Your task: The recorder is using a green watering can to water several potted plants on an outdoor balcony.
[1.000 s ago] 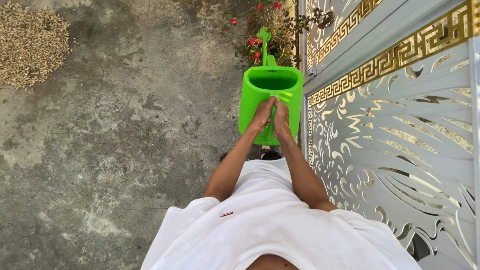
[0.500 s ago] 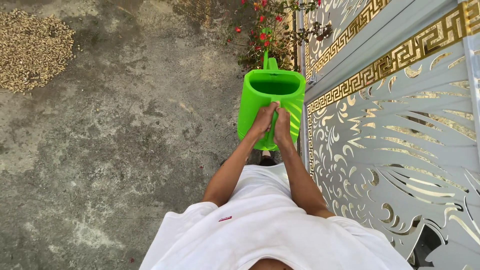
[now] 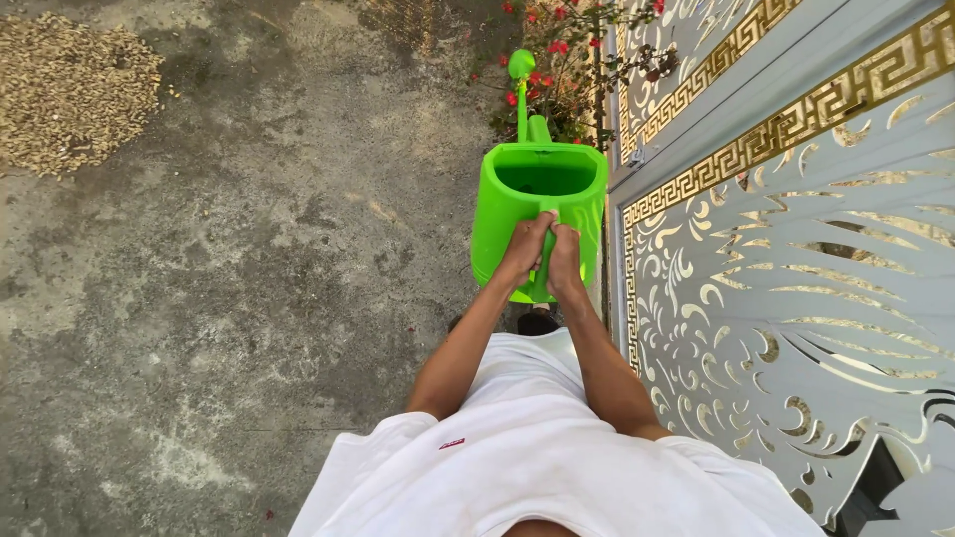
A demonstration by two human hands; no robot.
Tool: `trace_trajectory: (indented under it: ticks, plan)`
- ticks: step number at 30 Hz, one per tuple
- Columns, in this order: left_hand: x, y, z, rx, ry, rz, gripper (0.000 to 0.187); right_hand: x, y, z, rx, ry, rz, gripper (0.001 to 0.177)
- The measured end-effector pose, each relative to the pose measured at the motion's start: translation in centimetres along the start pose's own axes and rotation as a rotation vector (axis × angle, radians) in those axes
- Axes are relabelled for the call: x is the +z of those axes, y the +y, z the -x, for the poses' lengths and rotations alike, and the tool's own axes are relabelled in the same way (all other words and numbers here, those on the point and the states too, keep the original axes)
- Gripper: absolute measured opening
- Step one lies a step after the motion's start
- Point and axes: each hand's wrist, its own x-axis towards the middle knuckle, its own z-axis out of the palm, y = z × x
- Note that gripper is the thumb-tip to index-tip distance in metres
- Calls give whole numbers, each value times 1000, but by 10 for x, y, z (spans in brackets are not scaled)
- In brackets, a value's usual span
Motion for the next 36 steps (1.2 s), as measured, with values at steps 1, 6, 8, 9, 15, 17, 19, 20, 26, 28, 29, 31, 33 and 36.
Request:
trace_trajectory:
  ticks: [1, 6, 8, 9, 15, 17, 19, 20, 26, 28, 29, 31, 33, 36]
  plan:
    - [-4, 0, 6, -1, 8, -3, 49, 4, 4, 4, 5, -5, -6, 41]
    - [-15, 7, 17, 14, 0, -11, 47, 15, 18, 4, -12, 55, -28, 35]
    - [-17, 2, 15, 10, 22, -25, 46, 15, 21, 7, -19, 34, -37, 36]
    - [-18, -3, 15, 3, 36, -27, 44, 14, 23, 9, -28, 19, -34, 37]
    - [-13, -21, 19, -74, 21, -8, 42, -3, 45, 20, -2, 75, -37, 33]
    - [-10, -30, 15, -83, -15, -8, 43, -15, 58, 18, -62, 109, -12, 34]
    - [-2, -35, 16, -95, -45, 6, 44, -23, 56, 23, -114, 137, 26, 35]
    - [3, -31, 17, -114, -52, -7, 43, -22, 45, 26, -79, 157, 28, 37]
    - [38, -23, 10, -103, -126, -32, 44, -39, 6, 28, -52, 233, 8, 39]
    - [52, -21, 6, -89, -152, -27, 44, -51, -2, 26, -34, 227, -34, 38]
    - [61, -19, 3, -100, -146, -43, 44, -58, -4, 22, -71, 233, -36, 37]
    - [78, -21, -6, -114, -142, -57, 44, -75, -8, 16, -105, 242, -35, 35]
    - [92, -19, -9, -90, -160, -64, 46, -85, -20, 13, -52, 267, -86, 31]
    - [111, -33, -31, -83, -137, -111, 47, -133, 25, -15, -150, 289, -85, 32]
